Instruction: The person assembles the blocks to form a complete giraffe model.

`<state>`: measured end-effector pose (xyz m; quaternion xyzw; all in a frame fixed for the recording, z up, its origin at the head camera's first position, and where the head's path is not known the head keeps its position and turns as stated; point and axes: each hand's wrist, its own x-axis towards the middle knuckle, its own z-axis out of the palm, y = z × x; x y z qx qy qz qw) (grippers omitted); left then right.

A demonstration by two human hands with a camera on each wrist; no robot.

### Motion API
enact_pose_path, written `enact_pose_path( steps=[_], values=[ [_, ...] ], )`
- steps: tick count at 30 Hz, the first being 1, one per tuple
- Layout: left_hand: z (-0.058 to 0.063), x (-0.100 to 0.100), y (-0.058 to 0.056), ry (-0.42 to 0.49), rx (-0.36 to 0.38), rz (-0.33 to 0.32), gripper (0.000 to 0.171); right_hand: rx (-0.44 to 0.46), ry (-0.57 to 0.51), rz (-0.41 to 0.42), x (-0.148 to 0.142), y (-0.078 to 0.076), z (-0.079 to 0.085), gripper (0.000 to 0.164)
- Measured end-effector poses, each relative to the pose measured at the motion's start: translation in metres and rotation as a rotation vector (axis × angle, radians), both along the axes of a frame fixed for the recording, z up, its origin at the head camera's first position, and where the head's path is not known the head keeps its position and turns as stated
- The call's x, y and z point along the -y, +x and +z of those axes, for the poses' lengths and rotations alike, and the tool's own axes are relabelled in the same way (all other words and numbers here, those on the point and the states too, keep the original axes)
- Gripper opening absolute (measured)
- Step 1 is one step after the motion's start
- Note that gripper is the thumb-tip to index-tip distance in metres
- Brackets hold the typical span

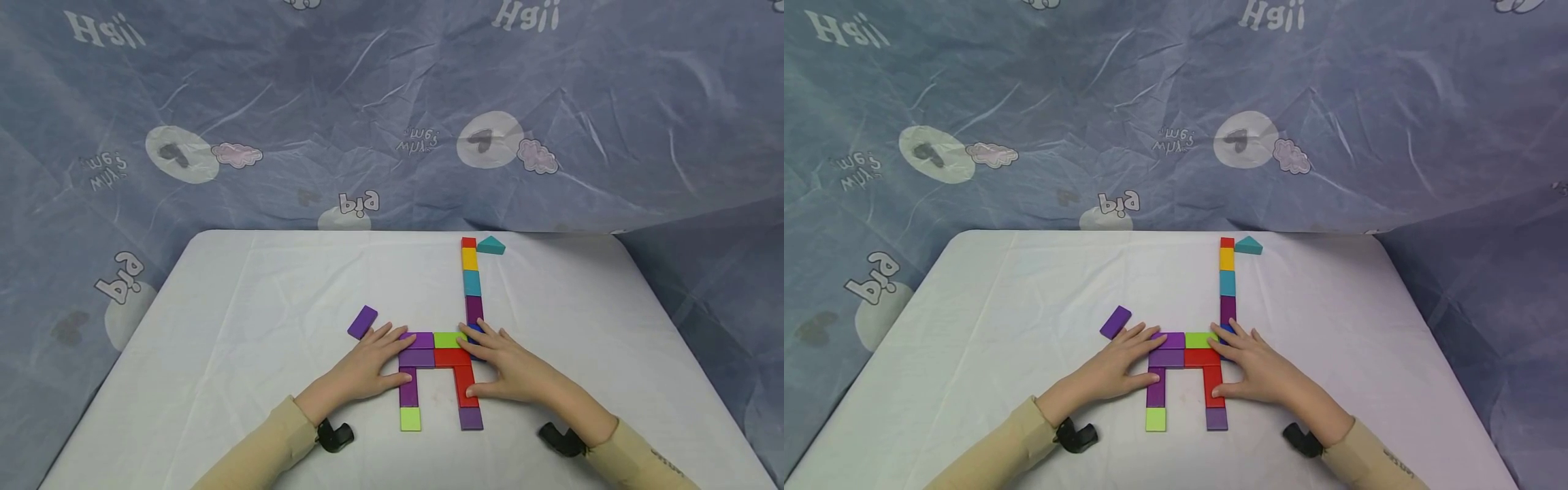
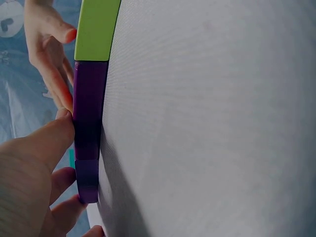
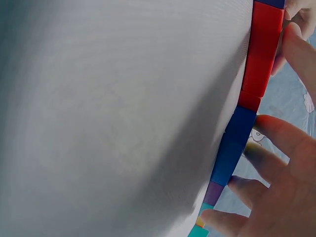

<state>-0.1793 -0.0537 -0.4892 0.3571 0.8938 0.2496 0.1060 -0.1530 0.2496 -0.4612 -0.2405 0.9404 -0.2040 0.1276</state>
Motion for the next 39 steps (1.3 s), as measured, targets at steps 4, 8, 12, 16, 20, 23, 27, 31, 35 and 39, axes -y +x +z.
enact_pose_path(
  steps=[4,8,12,16,20,23,27,31,35,39],
  values=[
    [-0.0003,0.0000,0.0000,0.003,-0.002,-0.001,0.066,-0.004,0.029,-0.020,-0.0003,0.0002,0.0015,0.082],
    [0.0000,0.0001,0.0003,0.003,-0.002,0.000,0.066,0.001,0.055,-0.051,-0.0004,0.0003,0.0025,0.081],
    [0.0009,-0.0001,0.0005,0.001,-0.002,0.000,0.066,0.014,0.055,-0.064,-0.0001,0.0003,0.0030,0.080],
    [0.0024,-0.0005,0.0008,-0.001,-0.004,0.005,0.066,0.013,0.056,-0.064,0.0001,0.0004,0.0033,0.080],
    [0.0032,-0.0007,0.0011,-0.006,-0.005,0.007,0.066,0.015,0.054,-0.059,-0.0002,0.0002,0.0029,0.079],
    [0.0029,-0.0006,0.0012,-0.008,-0.002,0.007,0.066,0.021,0.053,-0.059,-0.0006,-0.0001,0.0020,0.079],
    [0.0027,-0.0006,0.0014,-0.007,0.008,0.009,0.066,0.025,0.057,-0.061,-0.0011,-0.0007,0.0005,0.080],
    [0.0026,-0.0007,0.0016,-0.014,0.008,0.011,0.066,0.021,0.060,-0.062,-0.0012,-0.0009,-0.0004,0.080],
    [0.0016,-0.0008,0.0017,-0.026,0.005,0.015,0.066,0.014,0.062,-0.060,-0.0011,-0.0007,-0.0005,0.079],
    [0.0010,-0.0010,0.0016,-0.028,0.004,0.016,0.066,0.010,0.057,-0.057,-0.0017,-0.0006,-0.0006,0.078]
  ],
)
